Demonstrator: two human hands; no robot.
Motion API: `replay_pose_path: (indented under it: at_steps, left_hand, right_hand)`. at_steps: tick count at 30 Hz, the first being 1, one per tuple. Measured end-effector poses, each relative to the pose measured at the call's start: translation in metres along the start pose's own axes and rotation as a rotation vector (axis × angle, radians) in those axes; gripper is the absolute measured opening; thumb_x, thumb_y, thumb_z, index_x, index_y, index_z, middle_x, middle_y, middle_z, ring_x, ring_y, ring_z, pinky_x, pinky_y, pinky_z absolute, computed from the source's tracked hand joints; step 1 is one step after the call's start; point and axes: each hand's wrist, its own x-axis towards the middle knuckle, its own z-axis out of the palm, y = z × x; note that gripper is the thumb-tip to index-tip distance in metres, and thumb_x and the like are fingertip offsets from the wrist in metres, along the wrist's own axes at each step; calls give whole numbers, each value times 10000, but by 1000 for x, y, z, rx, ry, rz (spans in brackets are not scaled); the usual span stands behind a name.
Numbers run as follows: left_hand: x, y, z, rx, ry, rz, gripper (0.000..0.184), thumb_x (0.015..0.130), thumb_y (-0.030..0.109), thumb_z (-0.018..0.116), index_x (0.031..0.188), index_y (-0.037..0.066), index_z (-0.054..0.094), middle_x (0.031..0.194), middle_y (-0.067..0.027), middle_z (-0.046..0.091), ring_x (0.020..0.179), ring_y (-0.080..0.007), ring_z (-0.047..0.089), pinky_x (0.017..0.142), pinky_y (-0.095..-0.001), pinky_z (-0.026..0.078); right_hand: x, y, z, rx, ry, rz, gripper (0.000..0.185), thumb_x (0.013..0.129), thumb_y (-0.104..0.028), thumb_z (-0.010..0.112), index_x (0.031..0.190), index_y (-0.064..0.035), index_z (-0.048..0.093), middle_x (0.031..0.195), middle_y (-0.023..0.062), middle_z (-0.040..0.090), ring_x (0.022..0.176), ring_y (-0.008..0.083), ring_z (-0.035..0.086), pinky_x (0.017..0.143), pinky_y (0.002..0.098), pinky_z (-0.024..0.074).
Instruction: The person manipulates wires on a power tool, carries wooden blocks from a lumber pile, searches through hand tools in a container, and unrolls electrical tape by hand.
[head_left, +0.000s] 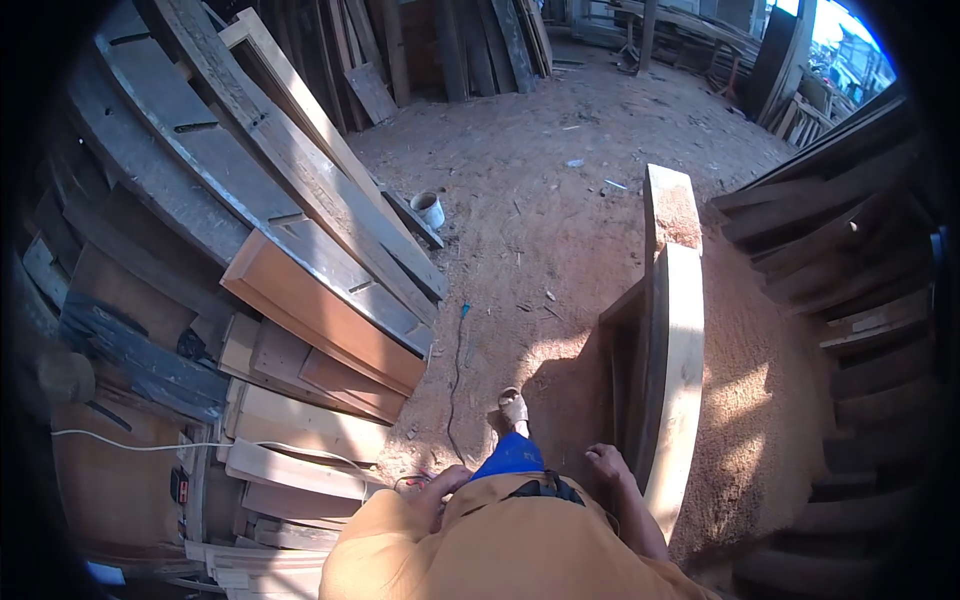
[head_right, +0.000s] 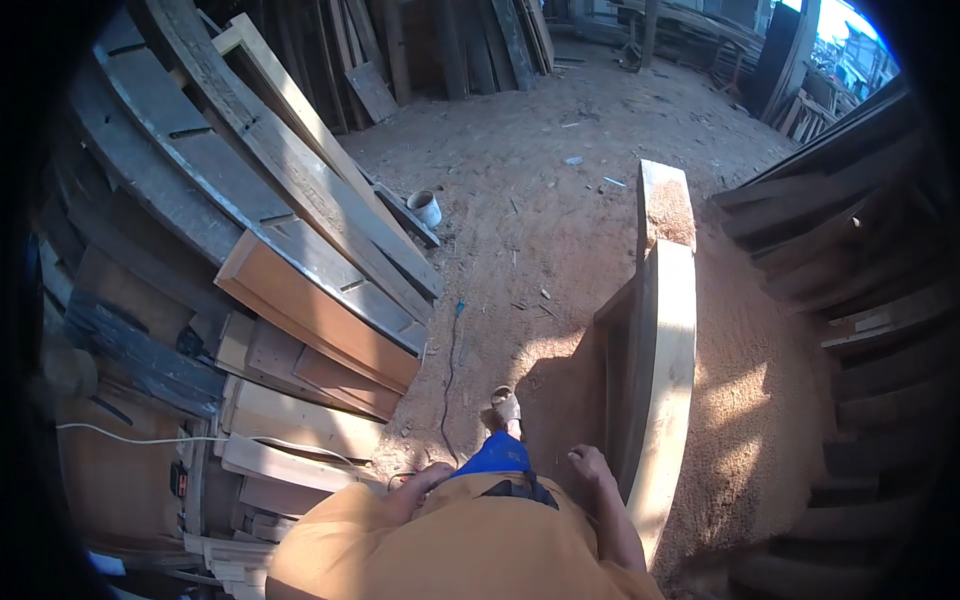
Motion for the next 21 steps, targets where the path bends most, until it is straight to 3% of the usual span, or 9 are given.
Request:
replay_pose_path:
  at_steps: [3, 6, 8, 10, 12, 13, 14, 16, 21]
  left_hand:
    - [90, 17, -40, -78, -184, 131, 280, 885, 263, 653, 1030, 52, 764, 950, -88, 744, 825, -176, 679, 744, -342, 548]
    - [168, 85, -102, 510, -84, 350, 275, 852, 271, 622, 964, 69, 770, 937, -118, 747, 814, -185, 679, 754, -338, 541]
    - [261, 97, -147, 333, -68, 45, 310, 812, 286, 602, 955, 57, 754, 873, -142, 730, 778, -198, 681, 724, -363, 539]
    - [265, 182, -190, 245, 143, 91, 323, 813, 307, 588, 935, 45, 732, 748, -119, 680, 660, -179, 636, 608, -360, 500]
    - [268, 259, -232, 184, 192, 113, 287, 954, 304, 568, 1038, 67, 706, 827, -39, 676, 705, -117, 624, 569, -301, 481]
    - [277, 282, -245, -50, 190, 200, 284, 946, 322, 570, 967, 73, 705, 729, -14, 627, 610, -97, 548, 522, -289, 422]
    - [285, 299, -256, -287, 188, 274, 295, 938, 340, 571, 896, 79, 704, 630, 12, 578, 515, -76, 471, 476, -278, 362]
    - [267, 364, -274, -195, 297, 263, 273, 961, 324, 583, 900, 79, 688, 636, 31, 577, 499, -57, 467, 454, -267, 355]
    - [342, 387, -298, -413, 124, 158, 266, 952, 300, 578, 1114, 102, 653, 600, 62, 489, 459, -62, 382, 420, -266, 286]
  right_hand:
    - [51, -2, -20, 26, 86, 85, 362, 898, -235, 589, 1123, 20, 714, 1105, 194, 728, 1055, 294, 691, 937, 387, 525]
    - [125, 50, -30, 122, 237, 278, 276, 839, -178, 618, 994, 5, 755, 929, 128, 755, 846, 201, 699, 804, 341, 559]
    - [158, 77, -36, 138, 156, 307, 207, 820, -154, 644, 909, -7, 759, 846, 106, 739, 748, 175, 662, 720, 332, 552]
    - [180, 99, -43, 132, 103, 214, 95, 790, -106, 682, 748, -30, 723, 737, 71, 698, 636, 153, 609, 608, 343, 524]
    - [191, 58, -57, 478, 230, 344, 168, 853, -134, 681, 727, -24, 701, 705, 72, 674, 636, 152, 598, 598, 361, 520]
    - [201, 47, -66, 462, 232, 337, 167, 853, -140, 678, 738, -22, 703, 710, 75, 678, 643, 159, 607, 601, 362, 523]
    - [217, 37, -77, 325, 177, 286, 167, 854, -145, 674, 748, -20, 706, 714, 77, 681, 649, 167, 615, 604, 364, 526]
    - [262, 36, -92, 61, 64, 182, 171, 855, -156, 667, 769, -15, 711, 724, 83, 687, 663, 182, 632, 611, 367, 531]
    - [422, 6, -174, -366, -129, -100, 198, 858, -184, 648, 822, -5, 725, 749, 96, 703, 695, 220, 674, 626, 376, 546]
